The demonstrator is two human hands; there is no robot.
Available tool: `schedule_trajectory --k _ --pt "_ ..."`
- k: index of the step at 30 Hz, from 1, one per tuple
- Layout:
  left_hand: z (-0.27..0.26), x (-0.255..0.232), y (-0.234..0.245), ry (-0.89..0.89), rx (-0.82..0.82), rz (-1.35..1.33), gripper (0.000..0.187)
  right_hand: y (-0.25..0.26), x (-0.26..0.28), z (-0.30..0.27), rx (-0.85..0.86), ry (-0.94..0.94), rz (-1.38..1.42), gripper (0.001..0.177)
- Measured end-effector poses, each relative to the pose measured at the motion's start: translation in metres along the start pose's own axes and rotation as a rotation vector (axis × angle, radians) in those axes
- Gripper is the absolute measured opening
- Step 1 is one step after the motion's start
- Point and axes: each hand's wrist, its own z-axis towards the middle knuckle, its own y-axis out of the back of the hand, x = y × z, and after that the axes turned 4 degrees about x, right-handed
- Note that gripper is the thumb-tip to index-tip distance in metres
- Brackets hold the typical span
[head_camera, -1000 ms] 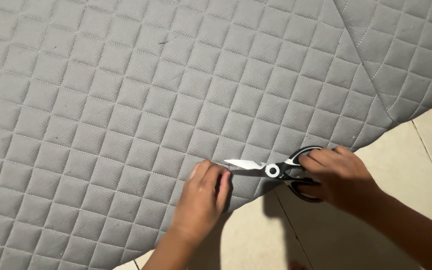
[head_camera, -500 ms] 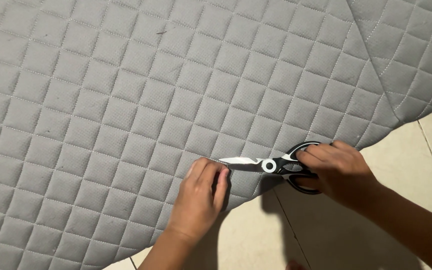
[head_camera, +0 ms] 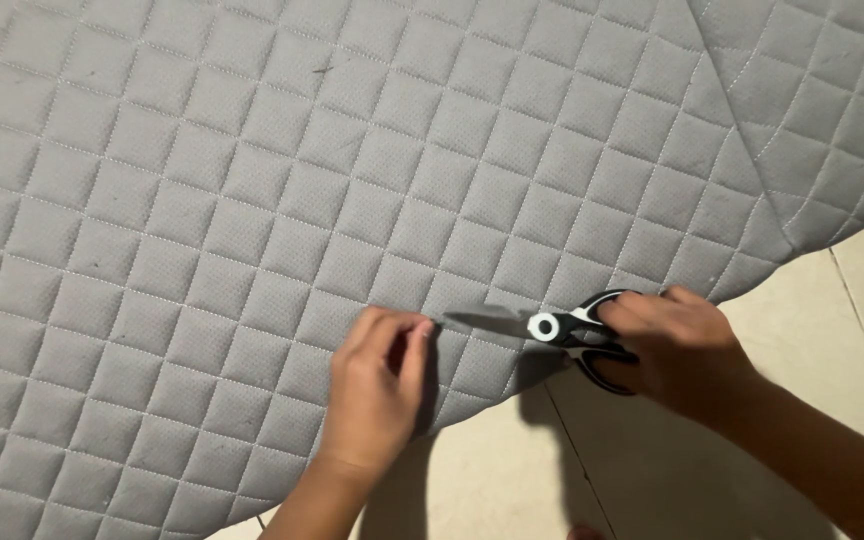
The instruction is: Trim loose threads from a quilted grey mattress on the floor using scissors and discard them in a trash can.
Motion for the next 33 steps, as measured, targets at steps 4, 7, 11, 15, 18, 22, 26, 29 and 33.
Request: schedule_trajectory --k 4,7,11,15,18,22,26,29,33 --pt "0.007 -0.002 0.010 0.036 -0.009 0.027 0.008 0.019 0.008 -0.003 -0.069 -0.097 0.011 0.043" --pt "0.011 -0.008 0.014 0.151 0.049 -0.039 0.010 0.028 0.009 -0.011 -0.130 -0.184 -0.010 0.043" --pt "0.014 -0.010 0.014 -0.099 0.068 0.029 0.008 0.033 0.015 -0.014 -0.073 -0.320 0.007 0.046" --pt "0.015 -0.012 0.007 -0.088 0.047 0.063 0.005 0.040 0.023 -0.009 -0.126 -0.306 0.064 0.044" --pt "0.026 -0.020 0.014 0.040 0.053 0.015 0.008 0.054 0.031 0.004 -0.129 -0.327 0.036 0.046" --pt "0.057 -0.044 0.042 0.111 0.044 0.023 0.010 0.079 0.029 0.019 -0.146 -0.326 0.055 0.048" --pt "0.074 -0.080 0.078 0.162 -0.011 0.026 0.014 0.108 0.027 0.032 -0.198 -0.160 0.055 0.038" --pt "0.074 -0.093 0.095 0.278 -0.051 0.040 0.016 0.135 0.035 0.040 -0.091 -0.345 0.226 0.043" --pt "0.076 -0.096 0.108 0.255 -0.187 -0.008 0.034 0.160 0.044 0.053 0.099 -0.599 0.358 0.050"
